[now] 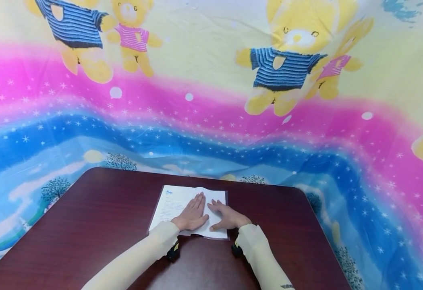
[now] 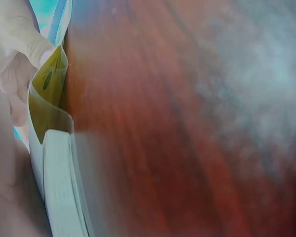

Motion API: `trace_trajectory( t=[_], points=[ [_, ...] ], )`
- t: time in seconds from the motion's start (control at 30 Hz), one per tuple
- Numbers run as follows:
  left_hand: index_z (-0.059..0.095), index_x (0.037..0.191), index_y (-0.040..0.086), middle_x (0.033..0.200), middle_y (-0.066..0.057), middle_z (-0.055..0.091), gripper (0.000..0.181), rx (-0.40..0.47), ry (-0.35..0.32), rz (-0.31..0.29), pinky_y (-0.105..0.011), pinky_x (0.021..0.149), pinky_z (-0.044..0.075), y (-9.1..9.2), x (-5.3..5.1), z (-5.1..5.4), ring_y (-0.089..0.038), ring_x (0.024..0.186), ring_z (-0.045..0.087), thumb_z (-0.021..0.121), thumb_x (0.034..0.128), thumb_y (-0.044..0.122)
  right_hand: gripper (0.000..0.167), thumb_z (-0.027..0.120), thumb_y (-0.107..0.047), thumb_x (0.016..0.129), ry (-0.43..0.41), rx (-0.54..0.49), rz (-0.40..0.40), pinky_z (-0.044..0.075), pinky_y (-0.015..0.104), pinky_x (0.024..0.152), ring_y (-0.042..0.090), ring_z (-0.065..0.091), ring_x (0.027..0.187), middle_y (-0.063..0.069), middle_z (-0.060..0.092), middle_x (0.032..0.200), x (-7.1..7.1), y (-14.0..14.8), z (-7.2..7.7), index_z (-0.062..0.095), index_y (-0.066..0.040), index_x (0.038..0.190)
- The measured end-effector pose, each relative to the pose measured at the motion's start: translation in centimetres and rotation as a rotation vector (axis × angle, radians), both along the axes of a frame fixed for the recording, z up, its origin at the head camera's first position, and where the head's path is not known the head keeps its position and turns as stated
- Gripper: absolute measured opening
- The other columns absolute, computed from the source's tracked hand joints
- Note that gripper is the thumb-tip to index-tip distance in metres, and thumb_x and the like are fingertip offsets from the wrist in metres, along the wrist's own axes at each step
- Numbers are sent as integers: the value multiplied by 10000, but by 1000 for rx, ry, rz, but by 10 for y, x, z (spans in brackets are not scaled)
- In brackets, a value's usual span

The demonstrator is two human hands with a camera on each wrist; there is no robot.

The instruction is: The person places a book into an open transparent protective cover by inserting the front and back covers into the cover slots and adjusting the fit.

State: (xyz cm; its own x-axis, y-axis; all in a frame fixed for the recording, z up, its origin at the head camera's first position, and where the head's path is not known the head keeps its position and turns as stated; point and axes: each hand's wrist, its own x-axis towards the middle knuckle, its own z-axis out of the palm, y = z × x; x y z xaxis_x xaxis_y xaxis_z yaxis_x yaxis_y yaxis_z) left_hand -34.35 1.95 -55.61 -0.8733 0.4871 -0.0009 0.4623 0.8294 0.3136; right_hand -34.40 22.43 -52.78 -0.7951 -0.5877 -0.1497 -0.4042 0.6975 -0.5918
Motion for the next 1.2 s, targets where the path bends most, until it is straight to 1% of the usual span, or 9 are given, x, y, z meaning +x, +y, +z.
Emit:
trace_trajectory(
  t=[0.27, 0.37, 0.47, 0.6, 0.7, 0.87, 1.07, 1.1, 1.2],
  points=[
    [122, 1602, -61, 1699, -209, 43, 865, -11, -8, -1, -440, 1278, 120, 1, 3, 4, -333, 1579, 60, 453, 1012, 479, 888, 831, -304, 863, 11, -7, 30, 164, 619, 1229, 400, 109, 1561, 157, 217, 1682, -1, 2, -1, 362, -84, 1585],
    [115, 1597, -76, 1694, -228, 35, 899, -8, -17, -15, -446, 1278, 115, 0, 4, 7, -352, 1576, 61, 487, 995, 479, 884, 837, -292, 857, 12, -38, 31, 166, 622, 1226, 412, 132, 1554, 178, 238, 1671, -2, 3, -1, 375, -65, 1575],
    [113, 1593, -88, 1691, -242, 35, 892, 24, -39, -29, -458, 1277, 114, -2, 5, 11, -374, 1573, 63, 501, 998, 454, 866, 838, -294, 856, 21, -71, 16, 184, 605, 1229, 393, 159, 1553, 166, 260, 1665, -3, 6, -1, 396, -76, 1568],
    [57, 1600, -73, 1695, -228, -23, 895, 39, -67, -36, -450, 1281, 83, -4, 1, 9, -363, 1576, 9, 474, 1014, 460, 815, 825, -285, 869, 67, -137, -23, 254, 584, 1210, 355, 247, 1536, 148, 328, 1641, -6, 9, -4, 429, -80, 1551],
    [16, 1599, -69, 1693, -216, -65, 901, 51, -80, -41, -439, 1282, 52, -5, -4, 5, -344, 1578, -31, 452, 1020, 466, 736, 797, -247, 899, 95, -212, -100, 332, 571, 1174, 348, 347, 1495, 153, 411, 1598, -8, 12, -5, 463, -59, 1528],
    [11, 1591, -89, 1689, -234, -58, 897, 130, -114, -51, -453, 1280, 36, -8, -7, 8, -352, 1577, -34, 479, 1012, 412, 596, 720, -169, 960, 114, -311, -310, 444, 562, 1096, 401, 479, 1395, 192, 497, 1522, -8, 20, -7, 498, -25, 1494],
    [-32, 1594, -70, 1693, -208, -101, 852, 231, -194, -56, -446, 1279, 6, -12, -6, 12, -319, 1577, -79, 443, 1024, 349, 538, 639, -176, 1012, 107, -318, -498, 520, 533, 1006, 401, 579, 1250, 246, 570, 1409, -4, 30, -8, 477, 48, 1473],
    [-28, 1595, -71, 1694, -210, -95, 850, 260, -208, -58, -459, 1279, 10, -12, -5, 14, -328, 1577, -74, 451, 1023, 337, 535, 632, -190, 1017, 95, -315, -525, 535, 514, 986, 381, 599, 1219, 243, 589, 1381, -4, 31, -8, 479, 55, 1467],
    [-75, 1599, -36, 1695, -176, -141, 860, 278, -249, -59, -448, 1277, -8, -15, -6, 16, -300, 1574, -112, 434, 1020, 345, 523, 608, -218, 1033, 46, -342, -584, 584, 453, 878, 331, 669, 1066, 246, 650, 1260, -3, 32, -5, 488, 91, 1437]
  ],
)
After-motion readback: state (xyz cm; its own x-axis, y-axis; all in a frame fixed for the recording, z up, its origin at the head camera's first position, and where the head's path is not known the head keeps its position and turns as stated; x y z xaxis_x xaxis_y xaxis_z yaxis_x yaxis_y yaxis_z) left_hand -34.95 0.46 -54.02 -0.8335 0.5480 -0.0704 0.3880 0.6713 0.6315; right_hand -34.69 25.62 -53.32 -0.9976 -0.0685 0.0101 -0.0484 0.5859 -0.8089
